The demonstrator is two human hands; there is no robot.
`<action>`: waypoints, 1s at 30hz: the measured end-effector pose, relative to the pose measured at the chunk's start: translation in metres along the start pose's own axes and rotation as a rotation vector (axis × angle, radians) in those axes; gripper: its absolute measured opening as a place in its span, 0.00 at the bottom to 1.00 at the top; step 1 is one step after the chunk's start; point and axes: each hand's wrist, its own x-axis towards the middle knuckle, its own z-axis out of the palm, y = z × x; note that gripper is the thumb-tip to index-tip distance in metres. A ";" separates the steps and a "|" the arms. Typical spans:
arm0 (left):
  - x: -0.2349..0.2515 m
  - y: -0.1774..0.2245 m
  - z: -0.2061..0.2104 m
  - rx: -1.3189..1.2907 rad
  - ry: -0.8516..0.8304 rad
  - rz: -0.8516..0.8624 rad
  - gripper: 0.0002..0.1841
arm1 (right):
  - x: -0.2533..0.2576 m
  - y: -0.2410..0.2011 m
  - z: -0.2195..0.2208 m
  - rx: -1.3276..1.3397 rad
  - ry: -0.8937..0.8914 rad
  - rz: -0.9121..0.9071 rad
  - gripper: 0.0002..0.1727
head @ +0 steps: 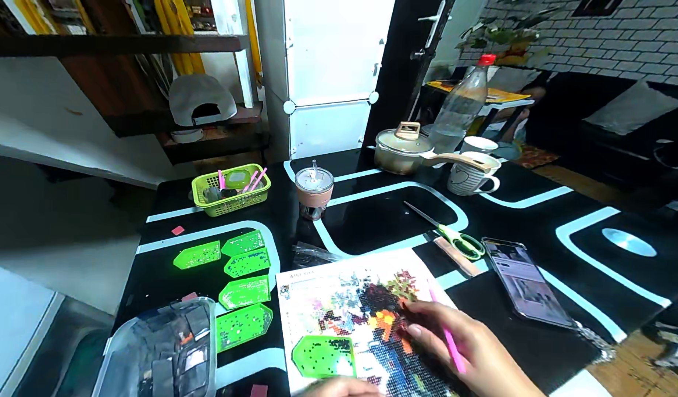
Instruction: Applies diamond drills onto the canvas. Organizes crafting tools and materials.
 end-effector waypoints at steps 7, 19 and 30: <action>0.012 0.018 -0.040 0.135 0.313 -0.015 0.14 | -0.014 0.005 0.010 0.071 0.059 0.018 0.20; 0.114 -0.020 -0.079 0.553 -0.312 -0.626 0.34 | -0.017 -0.002 0.004 0.063 -0.009 0.005 0.20; 0.143 -0.026 -0.083 0.724 -0.015 -0.715 0.26 | -0.018 0.000 0.003 0.087 -0.022 0.019 0.20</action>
